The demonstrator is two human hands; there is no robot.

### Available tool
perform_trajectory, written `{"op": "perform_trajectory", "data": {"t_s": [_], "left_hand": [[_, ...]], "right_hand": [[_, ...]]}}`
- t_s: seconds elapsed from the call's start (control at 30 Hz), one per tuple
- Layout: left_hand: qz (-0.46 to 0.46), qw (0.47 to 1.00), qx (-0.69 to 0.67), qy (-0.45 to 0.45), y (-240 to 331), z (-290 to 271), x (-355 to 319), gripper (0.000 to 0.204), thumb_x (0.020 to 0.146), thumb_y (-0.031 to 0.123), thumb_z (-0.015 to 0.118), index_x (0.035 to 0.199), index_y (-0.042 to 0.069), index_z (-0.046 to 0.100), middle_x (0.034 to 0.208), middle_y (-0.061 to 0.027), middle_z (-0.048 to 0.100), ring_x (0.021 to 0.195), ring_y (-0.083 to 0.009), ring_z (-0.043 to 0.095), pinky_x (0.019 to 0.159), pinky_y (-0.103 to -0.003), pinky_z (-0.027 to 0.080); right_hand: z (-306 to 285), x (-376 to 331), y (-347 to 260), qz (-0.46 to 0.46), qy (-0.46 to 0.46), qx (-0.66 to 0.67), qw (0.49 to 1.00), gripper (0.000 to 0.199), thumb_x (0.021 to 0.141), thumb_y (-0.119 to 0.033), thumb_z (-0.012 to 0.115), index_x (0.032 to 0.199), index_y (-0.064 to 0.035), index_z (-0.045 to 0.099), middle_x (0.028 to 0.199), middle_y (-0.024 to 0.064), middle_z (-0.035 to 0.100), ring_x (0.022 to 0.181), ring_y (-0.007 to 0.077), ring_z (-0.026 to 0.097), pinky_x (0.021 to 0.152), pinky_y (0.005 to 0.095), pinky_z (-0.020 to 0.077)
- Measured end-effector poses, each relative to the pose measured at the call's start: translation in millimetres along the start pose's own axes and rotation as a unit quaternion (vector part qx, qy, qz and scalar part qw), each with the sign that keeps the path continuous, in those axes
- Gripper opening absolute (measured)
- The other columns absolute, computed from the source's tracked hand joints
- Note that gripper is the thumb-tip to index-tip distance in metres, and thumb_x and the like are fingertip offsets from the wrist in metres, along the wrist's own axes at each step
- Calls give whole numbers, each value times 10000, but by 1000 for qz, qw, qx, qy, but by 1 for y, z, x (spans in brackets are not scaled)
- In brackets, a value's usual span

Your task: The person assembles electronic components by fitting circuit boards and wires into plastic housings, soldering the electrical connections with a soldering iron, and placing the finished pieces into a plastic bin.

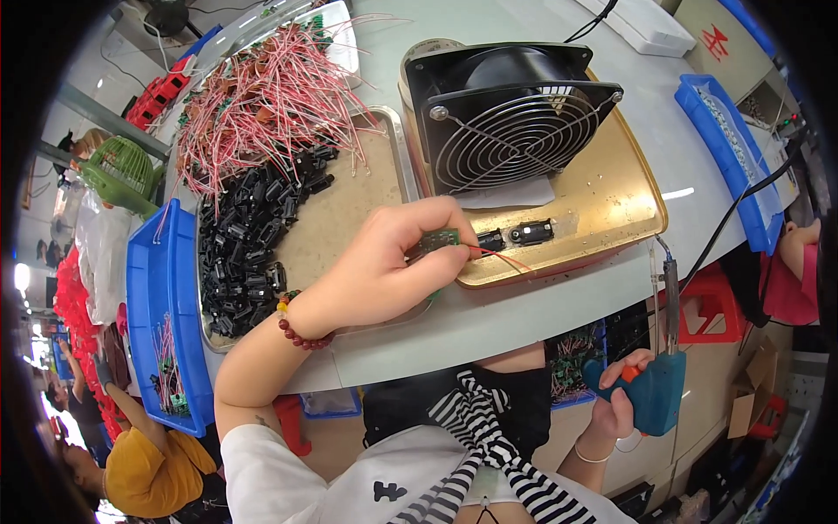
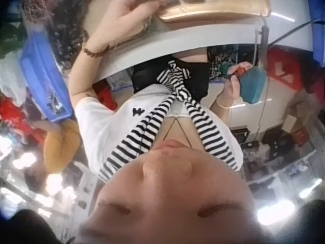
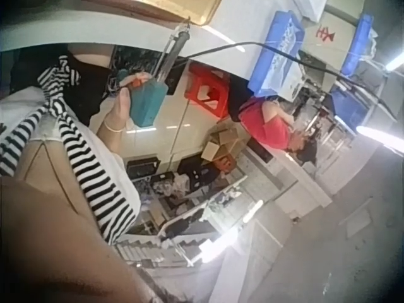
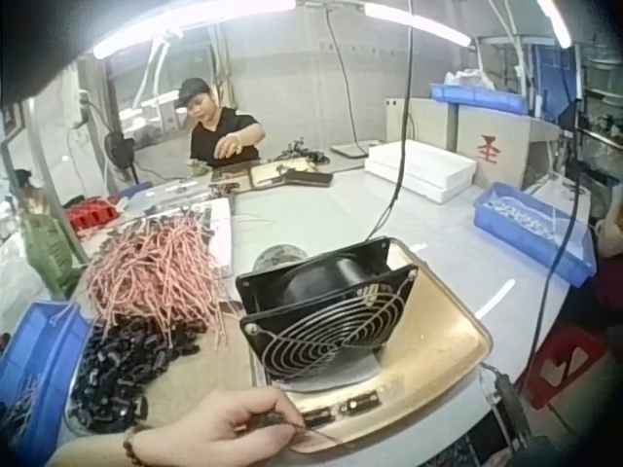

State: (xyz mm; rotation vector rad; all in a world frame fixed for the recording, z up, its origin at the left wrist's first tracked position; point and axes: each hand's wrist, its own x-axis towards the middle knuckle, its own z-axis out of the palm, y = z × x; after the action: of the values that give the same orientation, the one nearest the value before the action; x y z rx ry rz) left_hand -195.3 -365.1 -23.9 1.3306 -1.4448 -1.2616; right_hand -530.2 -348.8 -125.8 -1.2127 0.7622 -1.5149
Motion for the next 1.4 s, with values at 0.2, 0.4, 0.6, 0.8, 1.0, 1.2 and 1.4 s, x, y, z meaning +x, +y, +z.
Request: {"op": "perform_trajectory", "data": {"t_s": [0.2, 0.4, 0.6, 0.8, 1.0, 1.2, 1.4], "left_hand": [[22, 997, 77, 21, -2, 2, 2, 88, 830, 23, 542, 887, -31, 579, 789, -5, 562, 717, -29, 472, 610, -192, 387], [6, 998, 38, 55, -5, 4, 1, 93, 804, 18, 564, 882, -30, 579, 791, -3, 551, 709, -32, 466, 605, -186, 375], [12, 997, 48, 61, -12, 3, 4, 74, 810, 19, 562, 863, -29, 582, 802, -4, 548, 725, -23, 459, 608, -177, 363], [28, 993, 60, 98, -9, 9, 4, 85, 812, 97, 607, 792, 18, 585, 509, 0, 453, 444, -54, 398, 424, -246, 300], [166, 955, 206, 134, -12, 9, 2, 118, 841, 88, 626, 786, -13, 605, 629, -47, 571, 478, -66, 459, 425, -236, 354], [140, 961, 173, 161, -5, 13, 2, 89, 838, 72, 623, 822, -10, 591, 667, -80, 582, 524, -132, 518, 464, -260, 397], [140, 963, 163, 163, -9, 11, 4, 82, 837, 52, 621, 869, -15, 585, 724, -91, 607, 567, -133, 551, 489, -249, 420]], "right_hand": [[8, 0, -1, 8, -3, 13, 1000, 481, 676, -62, 608, 1112, 15, 418, 1027, 151, 468, 635, 171, 517, 584, 247, 421], [19, 1, -1, 19, -12, 14, 1000, 472, 672, -58, 608, 1103, 9, 429, 1019, 151, 469, 625, 172, 515, 559, 250, 412], [31, 2, -2, 29, -12, 16, 999, 461, 662, -66, 619, 1080, 3, 437, 997, 146, 469, 599, 179, 510, 517, 255, 403], [37, -1, -8, 46, -22, -6, 999, 462, 664, -76, 641, 1070, 0, 434, 975, 142, 474, 600, 186, 513, 519, 256, 406], [42, -7, -10, 63, -34, -21, 997, 491, 665, -103, 690, 1070, -4, 430, 973, 138, 485, 618, 186, 524, 530, 259, 413], [48, -6, -17, 83, -57, -29, 994, 524, 712, -163, 737, 1116, -6, 443, 962, 102, 533, 668, 164, 562, 599, 253, 449], [55, -9, -21, 105, -56, -81, 990, 513, 724, -193, 732, 1096, 16, 447, 934, 126, 560, 698, 173, 573, 637, 269, 473]]}}
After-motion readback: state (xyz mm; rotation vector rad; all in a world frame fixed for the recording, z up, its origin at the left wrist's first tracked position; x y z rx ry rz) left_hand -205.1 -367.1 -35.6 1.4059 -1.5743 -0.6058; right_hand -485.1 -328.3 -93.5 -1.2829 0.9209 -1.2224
